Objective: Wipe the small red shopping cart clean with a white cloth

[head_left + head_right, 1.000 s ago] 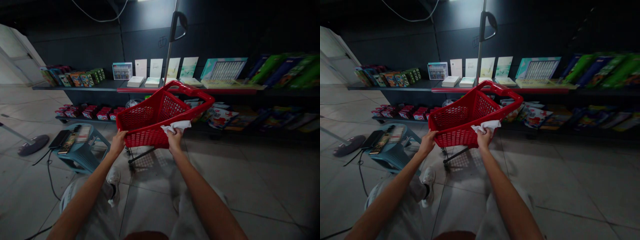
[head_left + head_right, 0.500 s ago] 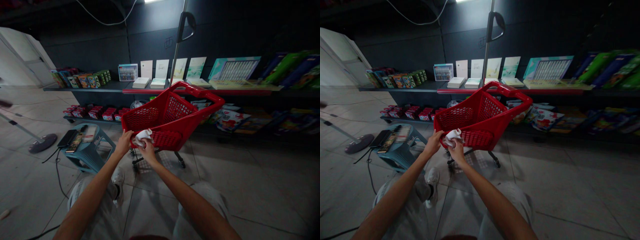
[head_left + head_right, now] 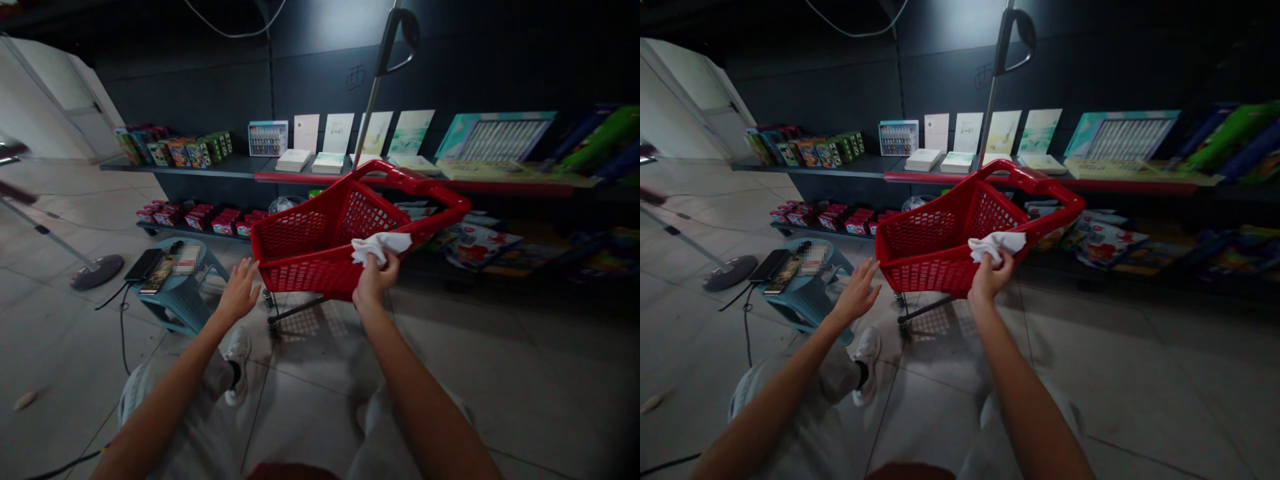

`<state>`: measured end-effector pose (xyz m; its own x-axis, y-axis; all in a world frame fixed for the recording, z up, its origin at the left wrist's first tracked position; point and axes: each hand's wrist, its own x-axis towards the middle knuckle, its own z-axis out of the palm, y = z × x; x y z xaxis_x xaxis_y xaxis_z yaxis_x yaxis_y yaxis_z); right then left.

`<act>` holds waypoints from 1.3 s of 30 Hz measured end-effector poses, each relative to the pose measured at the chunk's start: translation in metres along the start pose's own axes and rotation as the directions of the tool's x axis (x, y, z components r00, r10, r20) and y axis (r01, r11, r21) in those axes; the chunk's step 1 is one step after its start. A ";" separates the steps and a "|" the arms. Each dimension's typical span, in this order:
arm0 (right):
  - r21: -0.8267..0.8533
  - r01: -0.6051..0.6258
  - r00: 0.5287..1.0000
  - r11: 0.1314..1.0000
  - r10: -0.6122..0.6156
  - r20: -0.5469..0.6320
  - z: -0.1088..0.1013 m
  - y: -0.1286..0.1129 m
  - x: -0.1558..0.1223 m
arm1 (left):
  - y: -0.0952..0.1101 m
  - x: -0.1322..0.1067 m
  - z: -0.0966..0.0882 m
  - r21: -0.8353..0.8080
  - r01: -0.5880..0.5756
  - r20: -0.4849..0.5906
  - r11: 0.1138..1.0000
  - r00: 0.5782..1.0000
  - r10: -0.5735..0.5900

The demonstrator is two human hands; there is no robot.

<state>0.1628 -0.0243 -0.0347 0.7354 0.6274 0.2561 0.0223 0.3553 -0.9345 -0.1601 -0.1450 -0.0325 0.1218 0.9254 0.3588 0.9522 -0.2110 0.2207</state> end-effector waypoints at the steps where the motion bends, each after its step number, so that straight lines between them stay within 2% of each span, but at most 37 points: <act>1: -0.027 0.090 0.995 0.996 -0.091 -0.031 -0.004 -0.007 0.011 | -0.004 -0.005 -0.008 0.020 0.047 0.019 0.999 0.999 -0.047; 4: -0.129 0.343 0.938 0.931 -0.347 -0.018 -0.013 -0.032 0.032 | -0.028 -0.020 -0.035 0.050 0.245 0.033 0.968 0.968 -0.247; 6: -0.220 0.487 0.873 0.845 -0.477 0.097 -0.016 -0.049 0.035 | -0.058 -0.030 -0.056 0.083 0.404 -0.051 0.911 0.914 -0.401; 7: -0.263 0.551 0.835 0.792 -0.517 0.189 -0.016 -0.056 0.035 | -0.075 -0.035 -0.066 0.098 0.491 -0.101 0.865 0.870 -0.483; 9: -0.314 0.662 0.742 0.680 -0.538 0.400 -0.014 -0.067 0.031 | -0.114 -0.048 -0.085 0.135 0.641 -0.194 0.755 0.765 -0.615; 11: -0.325 0.742 0.645 0.587 -0.493 0.584 -0.012 -0.072 0.026 | -0.151 -0.065 -0.096 0.163 0.718 -0.243 0.676 0.694 -0.678; 12: -0.325 0.766 0.607 0.554 -0.458 0.649 -0.010 -0.072 0.024 | -0.166 -0.074 -0.098 0.183 0.745 -0.269 0.642 0.666 -0.696; 13: -0.328 0.782 0.579 0.530 -0.423 0.697 -0.009 -0.071 0.021 | -0.179 -0.084 -0.097 0.210 0.754 -0.296 0.622 0.655 -0.695; 14: -0.335 0.792 0.561 0.511 -0.390 0.730 -0.009 -0.070 0.020 | -0.189 -0.093 -0.095 0.247 0.738 -0.323 0.628 0.674 -0.665; 16: -0.352 0.802 0.543 0.482 -0.344 0.766 -0.008 -0.066 0.018 | -0.203 -0.108 -0.084 0.290 0.723 -0.342 0.627 0.690 -0.638; 19: -0.371 0.811 0.538 0.452 -0.329 0.776 -0.009 -0.061 0.019 | -0.210 -0.120 -0.068 0.303 0.723 -0.343 0.621 0.690 -0.637; 22: -0.371 0.826 0.527 0.425 -0.350 0.774 -0.007 -0.061 0.023 | -0.215 -0.120 -0.058 0.296 0.730 -0.352 0.616 0.683 -0.641; 26: -0.357 0.850 0.502 0.389 -0.386 0.774 -0.003 -0.065 0.030 | -0.226 -0.120 -0.050 0.303 0.717 -0.318 0.628 0.697 -0.642; 32: -0.403 0.840 0.526 0.363 -0.364 0.768 0.002 -0.064 0.032 | -0.238 -0.126 -0.040 0.299 0.737 -0.310 0.606 0.676 -0.669; 39: -0.440 0.821 0.557 0.364 -0.335 0.760 0.005 -0.064 0.030 | -0.234 -0.125 -0.043 0.294 0.741 -0.277 0.603 0.670 -0.689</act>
<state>0.1804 -0.0246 0.0338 -0.1130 0.7568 0.6438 0.9099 0.3390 -0.2389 -0.4102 -0.2245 -0.0896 -0.6518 0.6782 0.3394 0.7470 0.6514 0.1329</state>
